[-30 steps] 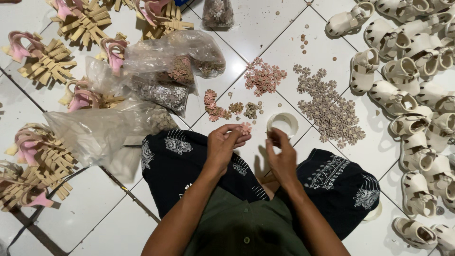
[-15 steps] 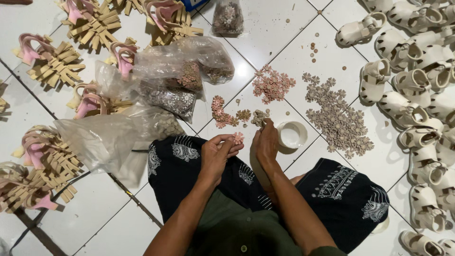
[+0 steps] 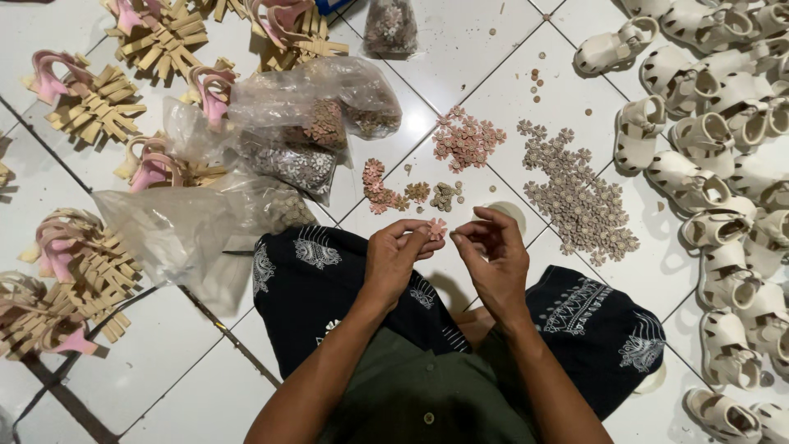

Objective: The person sits on the floor and assembles small flower-shaped decorative pieces by hand. They pick up individual components, align them, and press them together, occasionally using a small container of liquid adhesive.

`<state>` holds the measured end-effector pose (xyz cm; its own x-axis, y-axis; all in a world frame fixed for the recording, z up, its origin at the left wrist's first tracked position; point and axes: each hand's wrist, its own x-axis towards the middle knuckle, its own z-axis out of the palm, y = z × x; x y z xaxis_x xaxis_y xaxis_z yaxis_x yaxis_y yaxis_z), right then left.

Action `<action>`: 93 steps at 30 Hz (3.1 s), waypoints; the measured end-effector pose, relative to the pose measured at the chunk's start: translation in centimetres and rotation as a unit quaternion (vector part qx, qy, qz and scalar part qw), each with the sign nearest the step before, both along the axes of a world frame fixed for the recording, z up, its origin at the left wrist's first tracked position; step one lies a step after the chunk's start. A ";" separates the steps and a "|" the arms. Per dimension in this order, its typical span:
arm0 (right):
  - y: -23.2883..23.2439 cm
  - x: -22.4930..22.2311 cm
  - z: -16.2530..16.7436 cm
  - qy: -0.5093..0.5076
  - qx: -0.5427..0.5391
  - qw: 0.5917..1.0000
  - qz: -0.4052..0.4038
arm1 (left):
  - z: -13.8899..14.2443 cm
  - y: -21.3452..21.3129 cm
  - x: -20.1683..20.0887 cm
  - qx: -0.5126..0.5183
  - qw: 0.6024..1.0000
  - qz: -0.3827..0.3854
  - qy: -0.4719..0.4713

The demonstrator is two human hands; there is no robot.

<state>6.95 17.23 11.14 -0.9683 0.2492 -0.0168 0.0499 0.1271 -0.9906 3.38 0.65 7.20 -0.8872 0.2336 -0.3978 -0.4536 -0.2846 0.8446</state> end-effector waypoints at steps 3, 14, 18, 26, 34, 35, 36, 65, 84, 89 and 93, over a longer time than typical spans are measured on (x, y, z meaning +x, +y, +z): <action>-0.3 0.3 1.0 0.034 0.031 0.999 0.005 | 0.4 0.5 0.5 0.006 1.000 -0.007 0.011; -0.9 0.3 1.2 0.059 0.109 0.992 -0.011 | 0.6 1.0 0.5 0.002 1.000 -0.020 0.024; -0.9 0.2 0.6 0.045 0.111 0.993 -0.007 | 0.4 0.9 0.5 0.003 0.999 -0.036 0.033; 0.9 -0.5 -0.3 0.016 -0.007 1.000 -0.014 | 0.2 0.3 0.2 0.036 0.997 -0.062 0.032; 0.4 -1.1 0.0 -0.076 -0.161 0.984 0.000 | 0.7 0.7 0.3 0.031 0.995 -0.083 0.045; 0.4 -1.1 0.0 -0.078 -0.161 0.984 -0.001 | 0.7 0.7 0.4 0.034 0.995 -0.081 0.045; 0.4 -1.1 0.1 -0.079 -0.161 0.984 -0.001 | 0.7 0.7 0.4 0.033 0.995 -0.083 0.047; 0.9 0.8 -0.2 -0.037 -0.159 0.986 -0.032 | 2.4 1.3 0.8 0.042 0.993 -0.113 0.010; 1.8 1.2 -0.7 -0.035 -0.168 0.985 -0.001 | 2.0 1.5 0.6 0.051 0.992 -0.111 0.001; 1.9 1.3 -0.7 -0.037 -0.176 0.984 0.003 | 2.0 1.8 0.6 0.053 0.994 -0.099 -0.014; 1.9 1.3 -0.6 -0.041 -0.167 0.985 0.003 | 1.9 1.9 0.5 0.025 0.994 -0.103 -0.008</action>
